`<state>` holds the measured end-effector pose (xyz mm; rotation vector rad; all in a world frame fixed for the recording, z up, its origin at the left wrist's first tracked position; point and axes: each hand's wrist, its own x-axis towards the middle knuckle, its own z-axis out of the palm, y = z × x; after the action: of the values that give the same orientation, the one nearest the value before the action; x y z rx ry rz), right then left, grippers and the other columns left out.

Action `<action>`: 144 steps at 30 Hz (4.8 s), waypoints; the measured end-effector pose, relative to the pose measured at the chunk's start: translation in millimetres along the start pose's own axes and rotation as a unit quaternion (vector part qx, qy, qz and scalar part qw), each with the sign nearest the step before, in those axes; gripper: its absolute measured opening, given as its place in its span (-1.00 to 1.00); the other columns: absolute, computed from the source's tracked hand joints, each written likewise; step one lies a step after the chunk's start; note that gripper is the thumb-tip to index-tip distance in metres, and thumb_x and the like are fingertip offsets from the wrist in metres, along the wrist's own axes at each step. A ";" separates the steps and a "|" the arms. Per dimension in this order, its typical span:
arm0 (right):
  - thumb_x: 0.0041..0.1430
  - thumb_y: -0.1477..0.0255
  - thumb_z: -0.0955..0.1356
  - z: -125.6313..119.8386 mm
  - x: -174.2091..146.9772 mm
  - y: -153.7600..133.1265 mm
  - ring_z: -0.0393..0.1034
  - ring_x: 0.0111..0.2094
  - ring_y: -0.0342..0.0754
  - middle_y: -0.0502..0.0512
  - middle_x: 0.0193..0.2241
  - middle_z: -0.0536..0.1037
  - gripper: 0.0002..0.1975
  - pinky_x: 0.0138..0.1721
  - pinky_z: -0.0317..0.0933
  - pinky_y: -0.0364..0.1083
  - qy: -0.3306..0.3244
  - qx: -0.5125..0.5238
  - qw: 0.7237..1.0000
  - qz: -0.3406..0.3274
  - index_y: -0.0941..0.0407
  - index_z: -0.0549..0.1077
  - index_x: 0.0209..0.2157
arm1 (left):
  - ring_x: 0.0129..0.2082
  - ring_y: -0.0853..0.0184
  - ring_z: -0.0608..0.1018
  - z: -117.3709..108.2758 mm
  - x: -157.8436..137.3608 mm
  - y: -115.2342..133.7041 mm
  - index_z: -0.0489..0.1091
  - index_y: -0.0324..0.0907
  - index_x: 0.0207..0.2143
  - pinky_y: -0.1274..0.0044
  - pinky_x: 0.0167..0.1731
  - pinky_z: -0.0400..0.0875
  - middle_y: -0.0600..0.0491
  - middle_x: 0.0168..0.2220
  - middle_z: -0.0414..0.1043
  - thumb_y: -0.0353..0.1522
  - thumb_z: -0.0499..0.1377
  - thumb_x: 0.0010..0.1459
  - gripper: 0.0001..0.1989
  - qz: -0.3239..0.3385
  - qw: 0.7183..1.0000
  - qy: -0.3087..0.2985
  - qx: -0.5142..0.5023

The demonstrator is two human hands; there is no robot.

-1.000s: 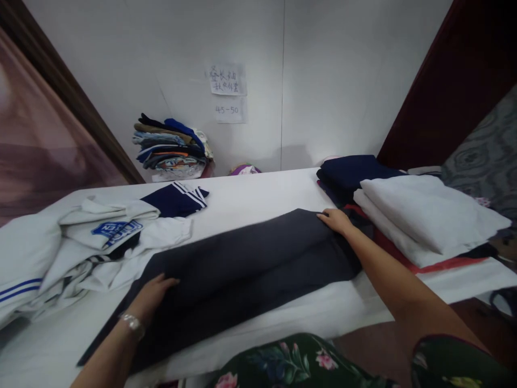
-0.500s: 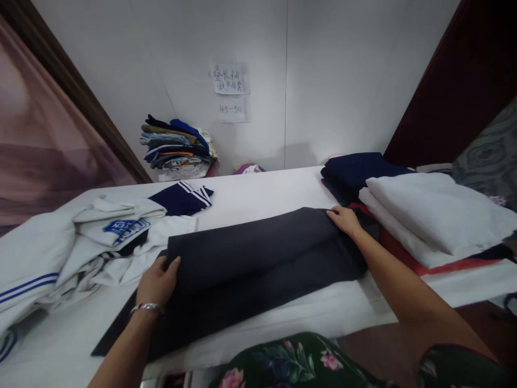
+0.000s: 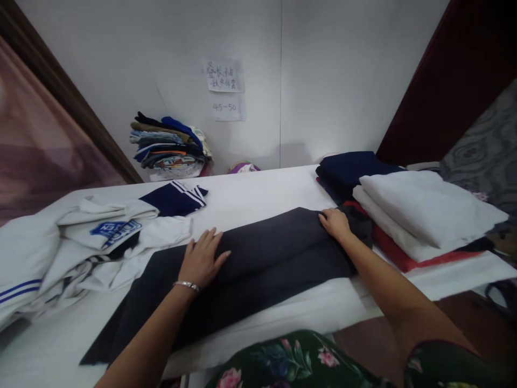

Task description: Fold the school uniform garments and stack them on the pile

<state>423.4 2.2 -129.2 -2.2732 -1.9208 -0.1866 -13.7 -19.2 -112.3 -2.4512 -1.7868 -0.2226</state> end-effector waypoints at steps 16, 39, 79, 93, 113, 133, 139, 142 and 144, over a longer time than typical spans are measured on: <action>0.28 0.06 0.08 -4.7 15.1 -51.9 -0.10 0.29 0.16 0.28 0.25 0.14 -0.34 0.23 -0.18 0.15 -0.098 0.047 0.982 -0.153 0.21 0.16 0.23 | 0.30 0.11 0.06 48.1 -1.0 -15.3 0.03 -0.23 0.28 0.14 0.20 -0.03 -0.10 0.31 -0.02 -0.15 -0.16 0.21 -0.36 0.009 0.994 -0.110 0.014; 0.30 0.09 -0.01 26.7 -6.9 -33.6 -0.09 0.30 0.04 0.16 0.26 0.13 -0.36 0.28 -0.26 0.10 -0.082 0.064 0.981 -0.164 0.15 0.12 0.26 | 0.31 0.16 0.01 35.5 -10.3 -2.2 -0.01 -0.21 0.30 0.16 0.23 -0.09 -0.03 0.32 -0.07 -0.06 -0.19 0.24 -0.33 -0.016 0.992 -0.125 0.000; 0.26 0.00 0.04 -14.0 15.8 -72.2 -0.23 0.31 0.18 0.16 0.29 0.05 -0.38 0.21 -0.29 0.33 -0.053 0.067 0.988 -0.132 0.01 0.18 0.22 | 0.31 0.11 -0.01 22.8 -5.1 3.8 0.00 -0.11 0.29 0.11 0.21 -0.15 -0.05 0.34 -0.11 0.06 -0.18 0.19 -0.28 -0.052 0.982 -0.170 -0.063; 0.26 0.06 0.00 57.6 -10.4 -96.3 -0.06 0.29 0.09 0.09 0.27 0.12 -0.40 0.21 -0.19 0.30 -0.101 0.085 0.972 -0.195 -0.05 0.12 0.25 | 0.30 0.12 0.02 27.5 -21.1 0.8 0.07 -0.08 0.26 0.16 0.23 -0.21 -0.04 0.30 0.02 0.12 -0.22 0.16 -0.25 -0.085 0.984 -0.117 -0.107; 0.18 0.10 0.08 64.6 -13.9 -87.5 0.13 0.21 0.08 0.15 0.15 0.33 -0.43 0.20 -0.09 0.24 -0.004 0.206 0.960 -0.191 0.06 0.33 0.09 | 0.05 0.07 0.43 -17.3 -82.0 -106.4 0.25 -0.25 0.08 0.42 -0.06 0.30 -0.20 0.05 0.39 0.06 0.04 0.07 -0.31 -0.399 0.906 -0.081 -0.112; 0.16 0.06 0.12 65.6 -14.4 -88.4 0.17 0.18 0.08 0.16 0.11 0.38 -0.43 0.20 -0.11 0.22 -0.001 0.240 0.954 -0.182 0.08 0.38 0.05 | 0.07 0.10 0.42 -18.3 -69.7 -98.7 0.06 -0.27 0.23 0.43 -0.01 0.30 -0.19 0.09 0.35 -0.04 0.24 -0.05 -0.12 -0.437 0.874 -0.025 -0.211; 0.17 0.07 0.13 67.3 -13.4 -87.9 0.19 0.17 0.09 0.16 0.10 0.39 -0.46 0.20 -0.10 0.23 0.007 0.247 0.951 -0.185 0.06 0.39 0.04 | 0.13 0.08 0.35 -26.0 -69.1 -84.6 -0.17 -0.24 0.31 0.42 0.02 0.27 -0.22 0.18 0.23 0.03 0.26 -0.11 0.08 -0.393 0.892 -0.041 -0.220; 0.17 0.07 0.15 66.0 -14.5 -88.2 0.19 0.17 0.09 0.16 0.10 0.39 -0.46 0.20 -0.10 0.24 0.004 0.249 0.951 -0.184 0.06 0.39 0.04 | 0.11 0.04 0.37 -28.2 -66.7 -77.4 -0.22 -0.23 0.32 0.39 0.01 0.27 -0.24 0.17 0.25 -0.03 0.31 -0.13 0.12 -0.368 0.910 -0.077 -0.172; 0.17 0.08 0.16 64.9 -15.5 -88.7 0.19 0.17 0.09 0.15 0.10 0.39 -0.47 0.20 -0.10 0.23 0.006 0.254 0.949 -0.185 0.05 0.39 0.04 | 0.06 0.04 0.42 -26.0 -64.0 -75.6 -0.20 -0.20 0.32 0.39 -0.03 0.30 -0.22 0.12 0.31 -0.13 0.33 -0.13 0.09 -0.359 0.918 -0.097 -0.136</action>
<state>332.8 14.7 -192.2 -1.5758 -2.0726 0.2279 -106.4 -60.4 -98.4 -1.8852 -2.8574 -0.3024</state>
